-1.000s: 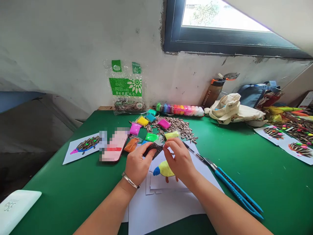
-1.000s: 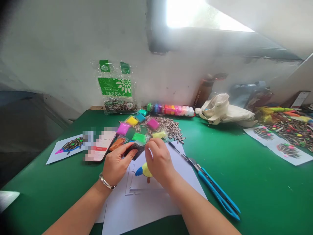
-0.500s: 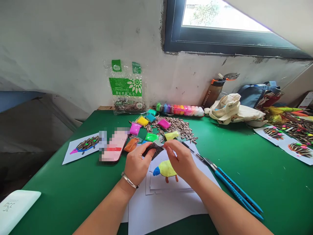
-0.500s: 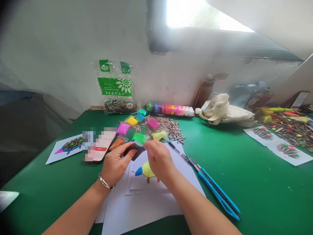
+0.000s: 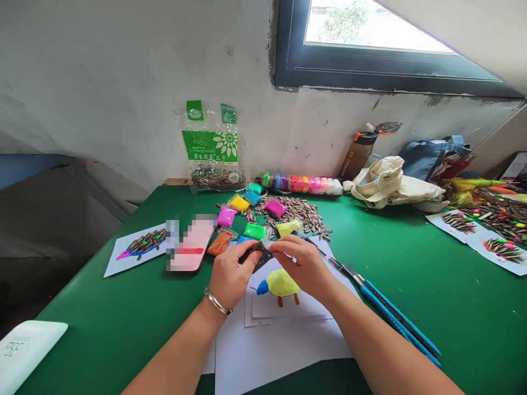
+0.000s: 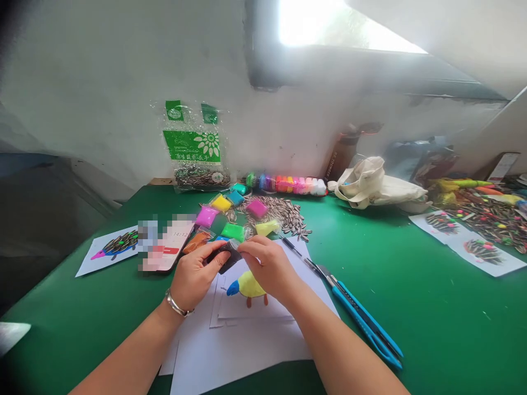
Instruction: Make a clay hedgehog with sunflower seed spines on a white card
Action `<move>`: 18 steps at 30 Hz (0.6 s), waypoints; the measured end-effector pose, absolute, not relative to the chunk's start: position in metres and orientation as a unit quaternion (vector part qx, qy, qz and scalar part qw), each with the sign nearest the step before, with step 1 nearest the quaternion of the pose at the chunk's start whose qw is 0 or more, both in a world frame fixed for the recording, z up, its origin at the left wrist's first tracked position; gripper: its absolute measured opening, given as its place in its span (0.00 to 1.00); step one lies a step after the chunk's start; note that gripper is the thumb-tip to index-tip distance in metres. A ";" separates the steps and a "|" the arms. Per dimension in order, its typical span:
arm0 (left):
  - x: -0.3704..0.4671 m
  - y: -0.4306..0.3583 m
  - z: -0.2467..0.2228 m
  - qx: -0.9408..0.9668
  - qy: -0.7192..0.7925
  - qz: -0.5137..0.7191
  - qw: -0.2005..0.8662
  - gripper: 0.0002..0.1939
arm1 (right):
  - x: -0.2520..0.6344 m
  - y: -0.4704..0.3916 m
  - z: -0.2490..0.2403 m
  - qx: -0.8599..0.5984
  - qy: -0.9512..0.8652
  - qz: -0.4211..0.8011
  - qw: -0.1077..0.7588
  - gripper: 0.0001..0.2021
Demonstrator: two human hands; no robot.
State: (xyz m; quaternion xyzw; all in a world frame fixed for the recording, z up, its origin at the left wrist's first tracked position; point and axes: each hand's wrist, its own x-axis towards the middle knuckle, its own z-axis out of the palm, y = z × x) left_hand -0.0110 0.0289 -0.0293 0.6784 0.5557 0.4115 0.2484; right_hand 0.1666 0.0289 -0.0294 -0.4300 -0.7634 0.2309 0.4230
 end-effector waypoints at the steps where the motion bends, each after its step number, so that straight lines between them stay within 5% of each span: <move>1: -0.011 0.029 -0.029 0.676 0.557 0.411 0.254 0.14 | 0.167 0.029 -0.029 -0.430 -0.765 0.230 0.421 0.10; 18: -0.011 0.032 -0.031 0.657 0.580 0.379 0.298 0.15 | 0.173 0.029 -0.030 -0.433 -0.829 0.095 0.342 0.11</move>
